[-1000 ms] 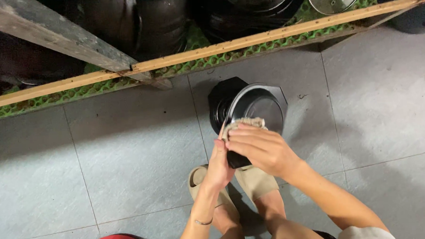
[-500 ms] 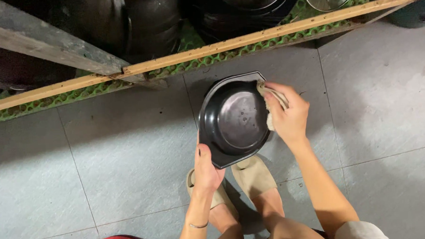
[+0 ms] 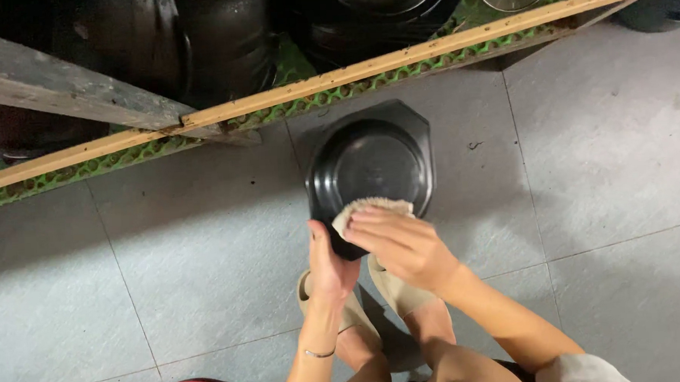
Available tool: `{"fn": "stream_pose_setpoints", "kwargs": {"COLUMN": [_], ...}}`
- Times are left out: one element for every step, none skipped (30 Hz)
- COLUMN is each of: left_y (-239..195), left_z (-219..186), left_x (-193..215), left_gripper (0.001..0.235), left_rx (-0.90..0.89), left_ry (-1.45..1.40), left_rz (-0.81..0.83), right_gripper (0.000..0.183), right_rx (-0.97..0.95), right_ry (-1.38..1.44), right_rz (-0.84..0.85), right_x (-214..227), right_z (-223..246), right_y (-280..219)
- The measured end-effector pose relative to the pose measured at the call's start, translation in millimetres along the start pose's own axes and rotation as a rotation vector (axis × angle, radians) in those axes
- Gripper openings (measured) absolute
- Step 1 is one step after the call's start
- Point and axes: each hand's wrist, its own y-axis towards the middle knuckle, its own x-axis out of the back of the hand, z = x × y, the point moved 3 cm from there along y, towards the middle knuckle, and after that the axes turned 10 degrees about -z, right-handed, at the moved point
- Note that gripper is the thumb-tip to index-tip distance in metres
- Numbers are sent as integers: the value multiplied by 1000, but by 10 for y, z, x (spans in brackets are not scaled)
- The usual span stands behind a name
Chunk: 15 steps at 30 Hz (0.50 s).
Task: The person cleans and wipes down several black pots with a cloth.
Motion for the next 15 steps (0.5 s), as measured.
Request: {"fn": "stream_pose_setpoints", "kwargs": {"left_y": [3, 3, 1, -43, -86, -127, -147, -165, -186, -154, -122, -86, -20, 53, 135], "left_z": [28, 54, 77, 25, -30, -89, -134, -187, -231, -220, -199, -170, -70, 59, 169], "left_x": [12, 15, 22, -17, -68, -122, -147, -173, -195, -149, -105, -60, 51, 196, 331], "left_gripper": [67, 66, 66, 66, 67, 68, 68, 69, 70, 70, 70, 70, 70, 68, 66], "left_rx": [-4, -9, -12, -13, -26, -38, -40, -60, -81, -84, -102, -120, -115, -52, 12], "left_ry": [1, 7, 15, 19, 13, 7, 8, -4, -18, -19, -11, -3, -4, 37, 85], "left_rz": [-2, 28, 59, 58, 79, 99, 102, 115, 126, 127, 119, 111, 105, -25, -149], "right_gripper": [28, 28, 28, 28, 22, 17, 17, 17, 17, 17, 18, 20, 20, 26, 33], "right_rx": [1, 26, 48, 48, -113, -275, -272, -341, -409, -407, -316, -225, -232, -186, -140], "right_ry": [4, -72, -149, -147, -158, -168, -168, -142, -115, -114, -91, -69, -69, -15, 37], "right_rz": [0, 35, 68, 65, -25, -113, -116, -141, -164, -163, -142, -121, -118, -28, 53], "right_x": [-15, -42, -70, -76, -51, -27, 4, 39, 73, 66, 61, 59, 52, 26, 0], "right_z": [-63, -121, -176, -232, -337, -442, -482, -544, -608, -549, -474, -406, -365, -313, -262], "right_y": [61, 120, 174, 189, 216, 237, 179, 115, 47, -52, -141, -238, -262, -289, -311]}}
